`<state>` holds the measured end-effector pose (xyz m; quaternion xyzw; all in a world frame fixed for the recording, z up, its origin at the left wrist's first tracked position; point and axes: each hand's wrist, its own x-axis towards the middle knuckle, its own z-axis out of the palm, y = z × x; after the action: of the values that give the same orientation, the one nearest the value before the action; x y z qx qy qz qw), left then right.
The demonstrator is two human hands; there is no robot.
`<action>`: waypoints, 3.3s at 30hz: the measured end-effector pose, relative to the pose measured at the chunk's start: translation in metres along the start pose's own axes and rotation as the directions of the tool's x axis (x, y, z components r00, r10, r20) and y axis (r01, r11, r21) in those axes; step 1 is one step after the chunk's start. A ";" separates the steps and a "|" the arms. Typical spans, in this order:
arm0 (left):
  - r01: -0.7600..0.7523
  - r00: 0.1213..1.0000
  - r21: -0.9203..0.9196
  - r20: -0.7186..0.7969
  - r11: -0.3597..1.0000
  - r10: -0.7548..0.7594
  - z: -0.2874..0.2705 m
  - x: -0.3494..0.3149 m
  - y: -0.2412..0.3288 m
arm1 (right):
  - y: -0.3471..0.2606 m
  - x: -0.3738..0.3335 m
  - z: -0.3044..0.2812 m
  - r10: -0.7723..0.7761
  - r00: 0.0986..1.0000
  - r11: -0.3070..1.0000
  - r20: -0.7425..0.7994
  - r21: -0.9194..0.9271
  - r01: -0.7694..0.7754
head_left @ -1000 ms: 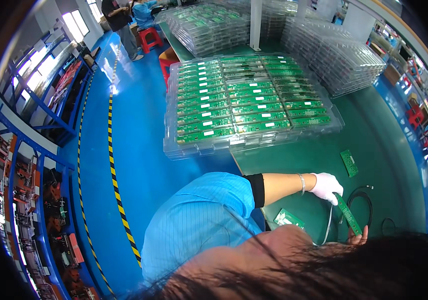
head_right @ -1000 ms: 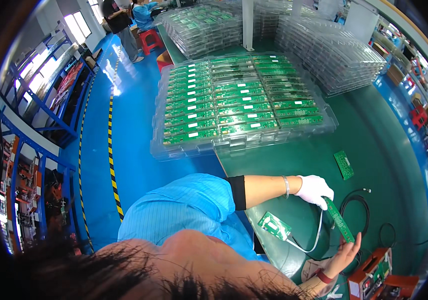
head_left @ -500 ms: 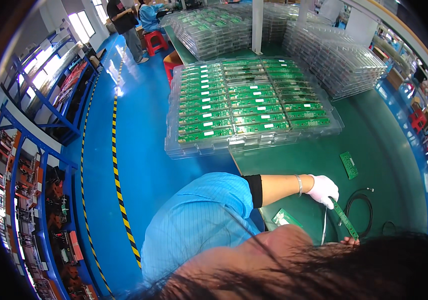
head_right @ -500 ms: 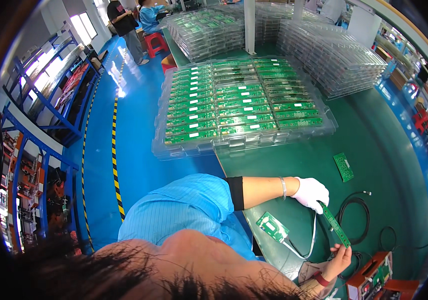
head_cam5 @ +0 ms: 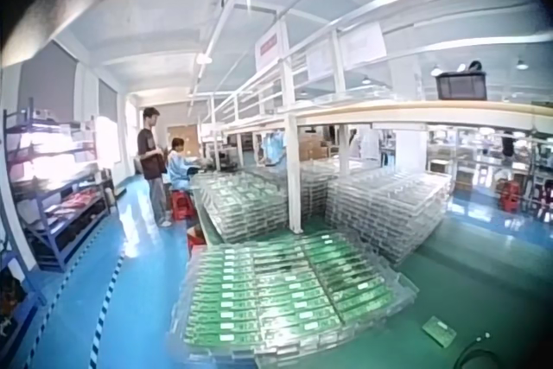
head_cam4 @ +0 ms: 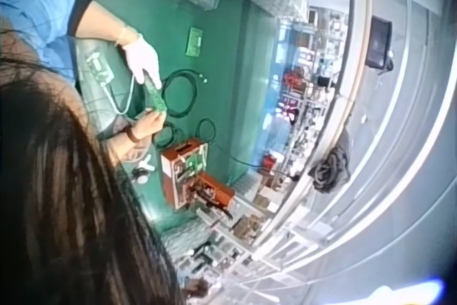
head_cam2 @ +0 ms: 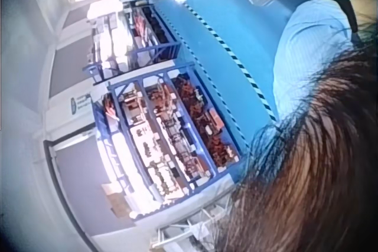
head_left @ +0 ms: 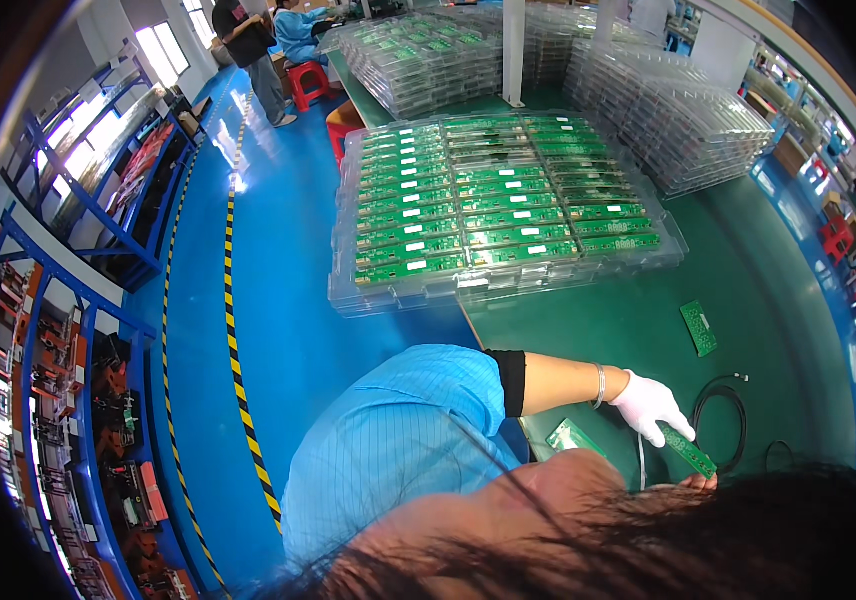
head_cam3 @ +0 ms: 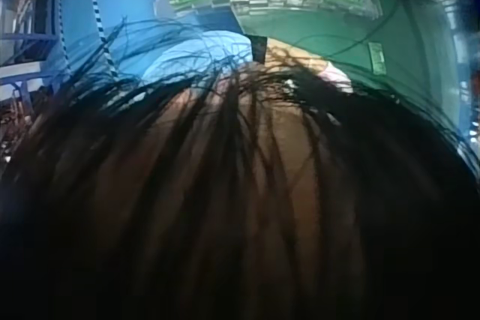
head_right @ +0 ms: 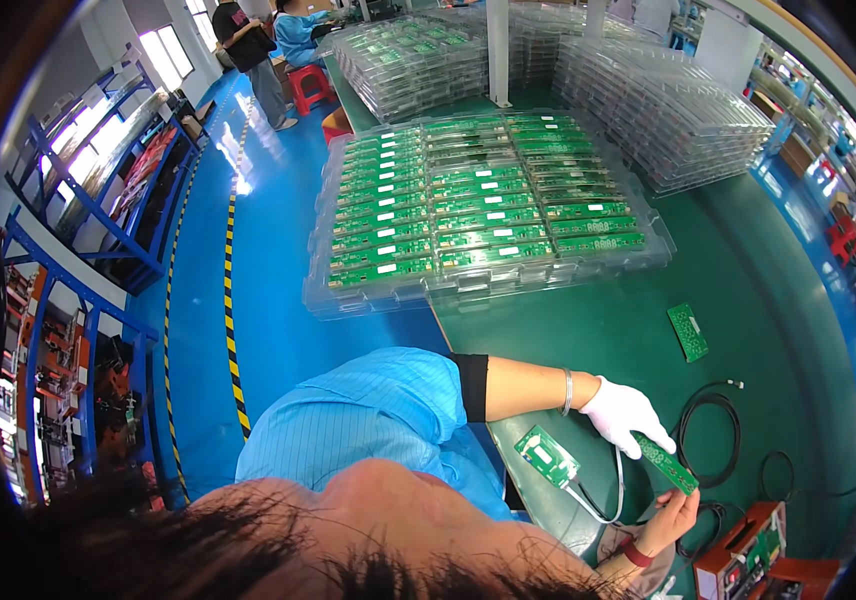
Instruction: Connecting LED strips to a power source to verify they illuminate correctly and checking for any defects.
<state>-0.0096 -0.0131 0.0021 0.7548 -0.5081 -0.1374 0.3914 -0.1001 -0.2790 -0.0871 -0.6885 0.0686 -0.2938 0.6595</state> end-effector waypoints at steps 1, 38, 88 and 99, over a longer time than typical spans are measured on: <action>0.003 1.000 -0.040 0.003 0.999 -0.003 -0.002 0.000 0.003 | 0.003 -0.001 0.000 -0.023 0.999 0.999 -0.040 0.035 0.024; -0.030 0.998 -0.378 -0.061 0.925 0.007 0.014 0.013 0.042 | -0.077 -0.032 0.058 -0.166 0.721 0.814 0.673 -0.318 0.485; 0.915 0.298 0.404 -0.688 -0.008 -0.662 -0.302 -0.315 -0.119 | -0.066 -0.023 0.050 0.020 0.899 0.953 0.438 -0.279 0.115; 0.946 0.184 0.304 -0.791 -0.114 -0.583 -0.324 -0.297 -0.145 | -0.061 -0.026 0.048 0.003 0.925 0.962 0.379 -0.253 0.101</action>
<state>0.1494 0.4188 0.0518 0.9844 0.1555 0.0553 -0.0607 -0.1159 -0.2171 -0.0351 -0.8163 -0.0371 -0.1609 0.5536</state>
